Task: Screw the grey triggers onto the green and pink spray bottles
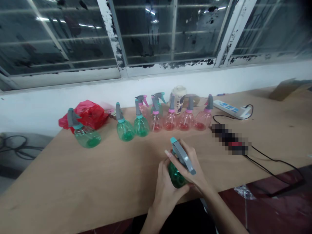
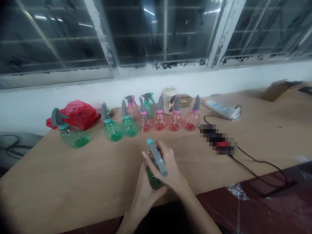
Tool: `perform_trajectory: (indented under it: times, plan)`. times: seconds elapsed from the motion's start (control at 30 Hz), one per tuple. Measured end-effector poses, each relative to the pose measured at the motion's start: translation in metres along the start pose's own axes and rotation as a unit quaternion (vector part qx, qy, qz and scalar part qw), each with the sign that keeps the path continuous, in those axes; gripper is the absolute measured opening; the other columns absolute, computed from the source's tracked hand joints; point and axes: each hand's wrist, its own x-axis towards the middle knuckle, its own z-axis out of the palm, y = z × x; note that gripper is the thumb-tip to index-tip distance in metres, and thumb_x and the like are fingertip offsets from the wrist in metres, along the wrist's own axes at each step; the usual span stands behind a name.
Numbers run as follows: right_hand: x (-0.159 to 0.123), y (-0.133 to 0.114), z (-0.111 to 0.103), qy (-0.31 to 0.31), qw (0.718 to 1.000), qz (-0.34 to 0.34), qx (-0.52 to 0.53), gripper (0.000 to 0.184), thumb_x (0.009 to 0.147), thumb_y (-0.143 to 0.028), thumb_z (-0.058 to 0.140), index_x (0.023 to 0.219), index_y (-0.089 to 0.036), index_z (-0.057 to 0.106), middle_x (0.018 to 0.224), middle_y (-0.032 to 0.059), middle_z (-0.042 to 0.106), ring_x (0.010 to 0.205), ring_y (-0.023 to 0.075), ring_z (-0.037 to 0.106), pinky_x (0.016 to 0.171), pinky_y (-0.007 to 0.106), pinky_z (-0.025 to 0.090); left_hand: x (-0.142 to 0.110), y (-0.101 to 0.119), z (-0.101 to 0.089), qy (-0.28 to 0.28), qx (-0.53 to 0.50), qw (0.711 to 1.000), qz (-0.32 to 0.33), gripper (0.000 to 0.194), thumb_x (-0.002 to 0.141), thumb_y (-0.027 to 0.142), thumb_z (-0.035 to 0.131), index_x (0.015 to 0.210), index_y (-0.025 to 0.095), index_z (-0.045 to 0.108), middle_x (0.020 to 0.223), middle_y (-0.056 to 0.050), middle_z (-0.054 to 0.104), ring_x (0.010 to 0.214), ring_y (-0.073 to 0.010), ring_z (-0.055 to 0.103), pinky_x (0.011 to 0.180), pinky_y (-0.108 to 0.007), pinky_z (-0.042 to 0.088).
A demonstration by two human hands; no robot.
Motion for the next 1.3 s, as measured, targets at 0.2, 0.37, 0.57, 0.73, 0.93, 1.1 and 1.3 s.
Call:
perform_trajectory:
  times: [0.2, 0.37, 0.57, 0.73, 0.93, 1.1, 1.3]
  plan:
    - [-0.006, 0.000, -0.002, -0.015, 0.998, 0.001, 0.057, 0.019, 0.081, -0.030, 0.066, 0.093, -0.022, 0.055, 0.089, 0.0025, 0.065, 0.083, 0.0187, 0.065, 0.076, 0.033, 0.051, -0.008, 0.005, -0.001, -0.004, 0.010, 1.000, 0.010, 0.072, 0.067, 0.021, 0.075, 0.130, 0.020, 0.038, 0.128, -0.012, 0.048, 0.122, -0.0316, 0.048, 0.102, -0.053, 0.040]
    - [-0.006, 0.002, -0.004, -0.019, 0.998, -0.003, 0.062, 0.028, 0.080, -0.031, 0.067, 0.105, -0.023, 0.058, 0.102, 0.0055, 0.066, 0.098, 0.0230, 0.064, 0.086, 0.039, 0.050, -0.008, -0.007, 0.002, -0.004, 0.007, 1.000, 0.015, 0.074, 0.067, 0.026, 0.076, 0.130, 0.021, 0.037, 0.124, -0.011, 0.049, 0.118, -0.0321, 0.051, 0.099, -0.053, 0.042]
    - [-0.006, 0.004, -0.004, -0.019, 0.997, -0.014, 0.071, 0.030, 0.080, -0.031, 0.067, 0.108, -0.025, 0.060, 0.105, 0.0048, 0.066, 0.102, 0.0236, 0.063, 0.090, 0.040, 0.049, -0.008, -0.006, 0.002, -0.009, -0.002, 1.000, 0.019, 0.073, 0.069, 0.024, 0.075, 0.131, 0.021, 0.036, 0.128, -0.012, 0.046, 0.122, -0.0333, 0.047, 0.102, -0.057, 0.038]
    - [-0.006, 0.007, -0.001, -0.027, 0.997, -0.010, 0.067, 0.028, 0.081, -0.031, 0.066, 0.108, -0.025, 0.060, 0.107, 0.0050, 0.065, 0.102, 0.0235, 0.063, 0.087, 0.039, 0.051, -0.009, -0.004, -0.001, -0.017, -0.020, 0.999, 0.027, 0.074, 0.069, 0.023, 0.075, 0.132, 0.021, 0.036, 0.131, -0.014, 0.045, 0.125, -0.0345, 0.044, 0.103, -0.058, 0.037]
    - [-0.004, 0.005, 0.000, 0.014, 0.999, -0.044, -0.006, 0.013, 0.081, -0.030, 0.065, 0.092, -0.025, 0.059, 0.091, 0.0033, 0.066, 0.094, 0.0249, 0.063, 0.087, 0.045, 0.048, -0.005, -0.007, 0.000, -0.012, -0.012, 0.999, 0.039, 0.075, 0.068, 0.024, 0.077, 0.131, 0.021, 0.037, 0.129, -0.012, 0.046, 0.123, -0.0333, 0.046, 0.102, -0.057, 0.037]
    - [-0.004, 0.005, -0.002, 0.008, 0.999, -0.031, -0.032, 0.011, 0.082, -0.025, 0.062, 0.079, -0.023, 0.052, 0.071, -0.0002, 0.058, 0.071, 0.0197, 0.062, 0.065, 0.034, 0.049, -0.007, -0.010, 0.003, 0.000, -0.003, 0.998, 0.056, 0.078, 0.068, 0.028, 0.078, 0.133, 0.024, 0.036, 0.130, -0.011, 0.046, 0.122, -0.0325, 0.046, 0.102, -0.055, 0.038]
    - [-0.005, 0.005, -0.003, -0.004, 1.000, -0.025, 0.000, 0.007, 0.084, -0.026, 0.060, 0.089, -0.024, 0.056, 0.083, 0.0020, 0.062, 0.079, 0.0202, 0.064, 0.073, 0.036, 0.051, -0.009, -0.014, 0.003, 0.003, 0.001, 0.999, 0.047, 0.077, 0.067, 0.029, 0.077, 0.133, 0.022, 0.037, 0.127, -0.012, 0.047, 0.120, -0.0339, 0.048, 0.099, -0.056, 0.040]
